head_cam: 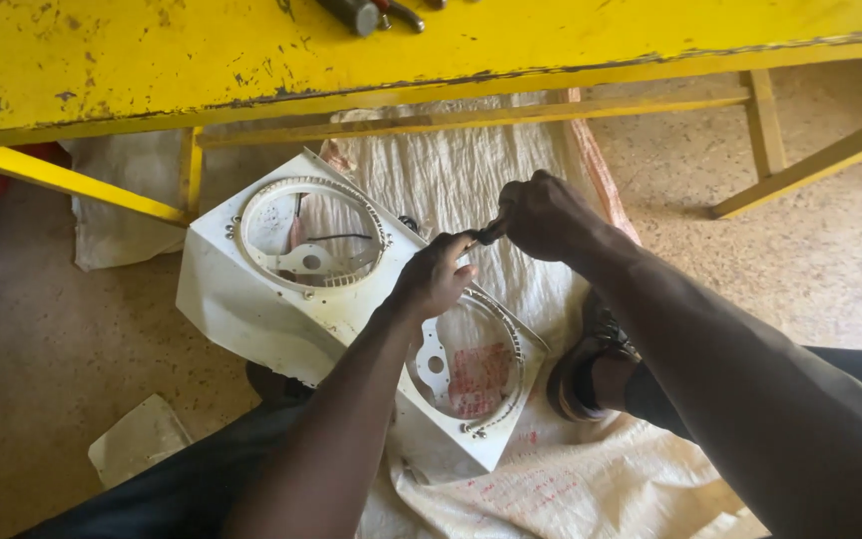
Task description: Removing screws from a white plastic appliance housing using a manual screwdriver while sitting on the floor.
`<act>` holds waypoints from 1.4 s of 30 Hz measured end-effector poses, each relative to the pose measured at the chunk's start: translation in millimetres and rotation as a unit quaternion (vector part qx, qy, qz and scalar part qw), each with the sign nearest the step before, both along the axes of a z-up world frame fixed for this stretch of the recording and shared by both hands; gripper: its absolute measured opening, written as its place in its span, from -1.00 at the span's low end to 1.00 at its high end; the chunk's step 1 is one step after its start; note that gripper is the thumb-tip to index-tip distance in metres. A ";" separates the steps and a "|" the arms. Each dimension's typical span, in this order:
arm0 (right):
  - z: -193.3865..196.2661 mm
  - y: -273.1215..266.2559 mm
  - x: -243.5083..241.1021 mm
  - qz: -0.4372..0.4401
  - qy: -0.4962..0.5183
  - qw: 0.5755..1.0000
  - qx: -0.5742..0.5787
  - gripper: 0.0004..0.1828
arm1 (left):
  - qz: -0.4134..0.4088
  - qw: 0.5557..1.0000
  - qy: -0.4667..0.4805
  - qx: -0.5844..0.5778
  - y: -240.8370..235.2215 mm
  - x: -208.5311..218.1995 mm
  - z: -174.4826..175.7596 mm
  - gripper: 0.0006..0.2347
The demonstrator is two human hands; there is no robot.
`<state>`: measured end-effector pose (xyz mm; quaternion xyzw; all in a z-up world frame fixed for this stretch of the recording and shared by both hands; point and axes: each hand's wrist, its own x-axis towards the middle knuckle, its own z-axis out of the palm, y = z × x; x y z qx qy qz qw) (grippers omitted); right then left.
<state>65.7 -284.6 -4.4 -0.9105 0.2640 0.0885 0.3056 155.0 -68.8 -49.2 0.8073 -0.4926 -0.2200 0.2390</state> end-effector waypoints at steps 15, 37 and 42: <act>103.4 21.3 -0.3 -0.066 0.025 0.997 -0.042 -0.66 | -0.017 0.988 0.140 0.061 -57.8 36.2 33.1 -0.87; 20.8 31.1 -1.6 -0.057 0.026 0.998 0.020 -0.68 | -0.044 0.980 0.141 0.137 -34.9 42.4 -18.4 -0.80; 24.0 28.5 0.1 -0.060 0.034 0.998 0.011 -0.65 | -0.044 0.982 0.136 0.126 -38.1 42.3 -26.8 -0.80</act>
